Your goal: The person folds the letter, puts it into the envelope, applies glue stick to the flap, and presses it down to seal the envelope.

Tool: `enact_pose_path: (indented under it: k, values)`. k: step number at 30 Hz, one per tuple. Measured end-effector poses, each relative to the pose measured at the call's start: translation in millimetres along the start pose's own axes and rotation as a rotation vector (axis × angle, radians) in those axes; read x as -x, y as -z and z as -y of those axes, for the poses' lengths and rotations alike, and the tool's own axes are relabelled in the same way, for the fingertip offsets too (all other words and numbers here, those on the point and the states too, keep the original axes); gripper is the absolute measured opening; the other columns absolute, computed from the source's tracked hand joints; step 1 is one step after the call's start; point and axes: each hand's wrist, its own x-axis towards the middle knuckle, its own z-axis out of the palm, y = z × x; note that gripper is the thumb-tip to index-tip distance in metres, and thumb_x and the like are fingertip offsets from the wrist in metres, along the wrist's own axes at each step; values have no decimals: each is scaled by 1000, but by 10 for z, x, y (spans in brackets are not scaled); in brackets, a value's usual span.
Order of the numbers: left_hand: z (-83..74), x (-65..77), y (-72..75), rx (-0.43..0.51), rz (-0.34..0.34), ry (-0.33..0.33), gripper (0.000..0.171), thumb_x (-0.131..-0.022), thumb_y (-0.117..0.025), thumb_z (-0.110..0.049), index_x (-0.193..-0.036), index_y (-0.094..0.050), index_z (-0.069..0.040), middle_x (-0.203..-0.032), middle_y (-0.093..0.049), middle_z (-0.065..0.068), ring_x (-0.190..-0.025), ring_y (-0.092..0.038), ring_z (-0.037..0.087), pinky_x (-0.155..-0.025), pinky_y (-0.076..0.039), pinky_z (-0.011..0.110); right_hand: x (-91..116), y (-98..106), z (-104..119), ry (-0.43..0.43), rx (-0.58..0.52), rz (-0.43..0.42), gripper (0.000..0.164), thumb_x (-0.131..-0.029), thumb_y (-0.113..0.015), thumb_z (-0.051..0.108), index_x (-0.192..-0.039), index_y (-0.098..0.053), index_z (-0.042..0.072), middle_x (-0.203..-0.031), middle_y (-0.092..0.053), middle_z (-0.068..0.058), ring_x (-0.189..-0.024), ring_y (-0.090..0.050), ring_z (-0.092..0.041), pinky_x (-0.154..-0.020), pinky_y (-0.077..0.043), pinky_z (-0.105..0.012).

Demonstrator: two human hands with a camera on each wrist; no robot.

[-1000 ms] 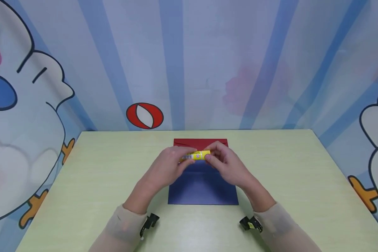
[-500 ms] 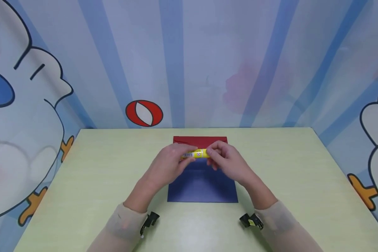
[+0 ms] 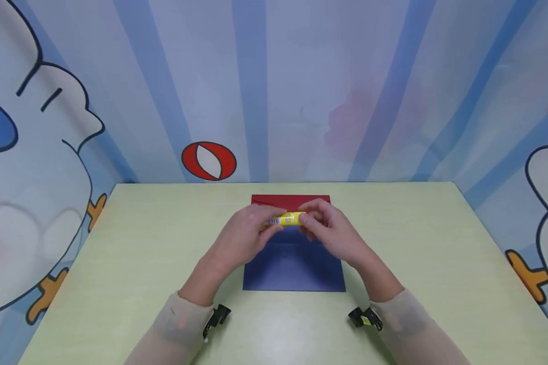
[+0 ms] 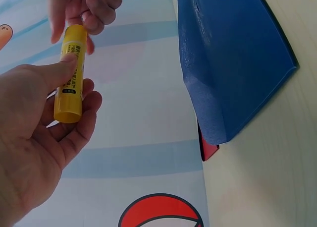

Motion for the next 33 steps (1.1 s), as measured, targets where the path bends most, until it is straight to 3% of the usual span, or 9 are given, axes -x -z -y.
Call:
enact_pose_path:
  k: [6, 17, 25, 29, 33]
  values:
    - [0, 8, -23, -2, -3, -9, 39, -93, -85, -20, -130, -75, -11, -118, -77, 4, -103, -71, 20, -91, -60, 34, 15, 5, 14, -72, -58, 2, 33, -111, -59, 35, -115, -61, 3, -92, -66, -24, -72, -57, -27, -67, -54, -30]
    - [16, 11, -6, -2, 24, -22, 41, -94, -85, -20, -132, -74, -10, -116, -77, 4, -98, -70, 18, -87, -60, 33, 4, 1, -6, 49, 20, 6, 16, -109, -62, 17, -118, -62, 4, -94, -69, -16, -77, -60, -32, -70, -53, -30]
    - [4, 7, 19, 28, 46, 10, 41, -94, -84, -20, -133, -73, -10, -119, -76, 5, -103, -71, 20, -91, -60, 33, 10, 4, -12, 108, 36, 2, 18, -106, -66, 10, -122, -61, 4, -102, -67, -18, -86, -60, -48, -71, -56, -29]
    - [-7, 6, 25, 40, 40, 20, 41, -95, -83, -20, -133, -73, -10, -119, -76, 5, -105, -71, 22, -92, -60, 35, 14, 16, 3, 68, 38, 3, 27, -106, -68, 16, -129, -60, 4, -105, -67, -15, -89, -64, -45, -78, -59, -36]
    - [-18, 3, 12, 48, 21, 11, 40, -94, -84, -19, -132, -73, -10, -119, -76, 5, -104, -70, 22, -92, -60, 35, 14, 15, 16, -45, -27, 11, 35, -110, -61, 34, -129, -60, 4, -100, -68, -16, -82, -64, -35, -80, -59, -41]
